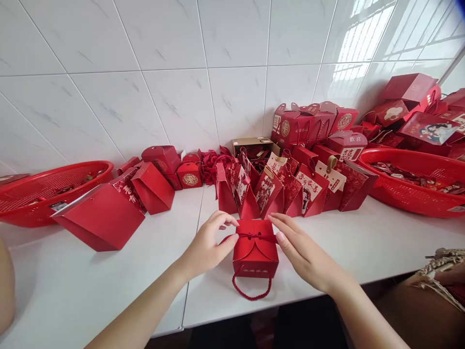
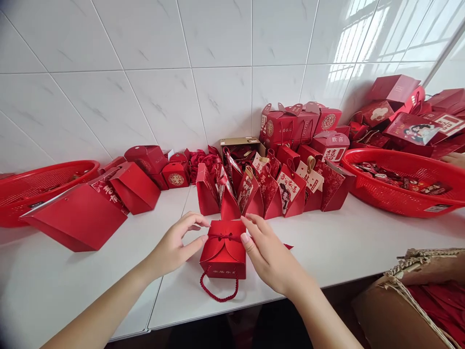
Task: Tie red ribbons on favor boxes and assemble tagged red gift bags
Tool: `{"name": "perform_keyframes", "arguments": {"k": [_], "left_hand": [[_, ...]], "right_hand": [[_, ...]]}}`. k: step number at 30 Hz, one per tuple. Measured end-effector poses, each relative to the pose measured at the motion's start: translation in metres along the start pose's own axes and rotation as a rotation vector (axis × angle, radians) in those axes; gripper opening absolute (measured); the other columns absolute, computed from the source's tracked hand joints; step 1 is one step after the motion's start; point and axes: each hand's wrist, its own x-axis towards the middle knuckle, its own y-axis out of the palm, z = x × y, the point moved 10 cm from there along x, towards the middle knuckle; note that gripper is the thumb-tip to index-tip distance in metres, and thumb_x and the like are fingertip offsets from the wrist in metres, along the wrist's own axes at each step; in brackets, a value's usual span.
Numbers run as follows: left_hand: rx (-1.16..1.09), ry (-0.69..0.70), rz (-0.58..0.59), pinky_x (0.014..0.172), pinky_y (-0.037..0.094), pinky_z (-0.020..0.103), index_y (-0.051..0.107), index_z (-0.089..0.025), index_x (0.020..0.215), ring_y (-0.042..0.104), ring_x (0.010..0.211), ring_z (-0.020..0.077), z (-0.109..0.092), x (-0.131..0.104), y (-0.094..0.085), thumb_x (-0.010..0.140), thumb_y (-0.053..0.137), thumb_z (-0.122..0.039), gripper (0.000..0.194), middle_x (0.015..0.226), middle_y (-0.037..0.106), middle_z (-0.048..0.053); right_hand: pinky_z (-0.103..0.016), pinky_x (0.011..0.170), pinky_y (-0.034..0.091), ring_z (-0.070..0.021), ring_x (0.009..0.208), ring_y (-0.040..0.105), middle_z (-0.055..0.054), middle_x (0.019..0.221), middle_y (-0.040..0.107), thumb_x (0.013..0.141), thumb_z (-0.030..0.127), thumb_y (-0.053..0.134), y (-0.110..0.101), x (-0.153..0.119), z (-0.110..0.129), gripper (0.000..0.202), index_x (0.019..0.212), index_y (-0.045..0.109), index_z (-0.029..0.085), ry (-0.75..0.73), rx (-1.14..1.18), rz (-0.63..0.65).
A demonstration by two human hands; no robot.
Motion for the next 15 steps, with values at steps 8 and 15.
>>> {"name": "perform_keyframes", "arguments": {"k": [8, 15], "left_hand": [[-0.338, -0.389, 0.3, 0.058, 0.039, 0.024, 0.044, -0.022, 0.096, 0.051, 0.071, 0.0129, 0.044, 0.002, 0.042, 0.08, 0.061, -0.039, 0.028, 0.088, 0.051, -0.001], [-0.243, -0.402, 0.283, 0.05, 0.023, 0.023, 0.045, -0.018, 0.066, 0.029, 0.055, 0.0088, 0.052, 0.0, 0.022, 0.079, 0.064, -0.058, 0.045, 0.064, 0.035, -0.006]], "right_hand": [[-0.036, 0.082, 0.054, -0.0211, 0.095, 0.064, -0.008, 0.116, 0.059, 0.098, 0.053, 0.04, 0.02, 0.002, -0.033, 0.054, 0.145, 0.035, 0.026, 0.196, 0.212, 0.039], [-0.023, 0.054, 0.035, -0.0105, 0.056, 0.037, 0.009, 0.062, 0.038, 0.087, 0.043, 0.063, 0.0, 0.007, -0.04, 0.031, 0.083, 0.038, 0.024, 0.141, 0.361, -0.044]]}}
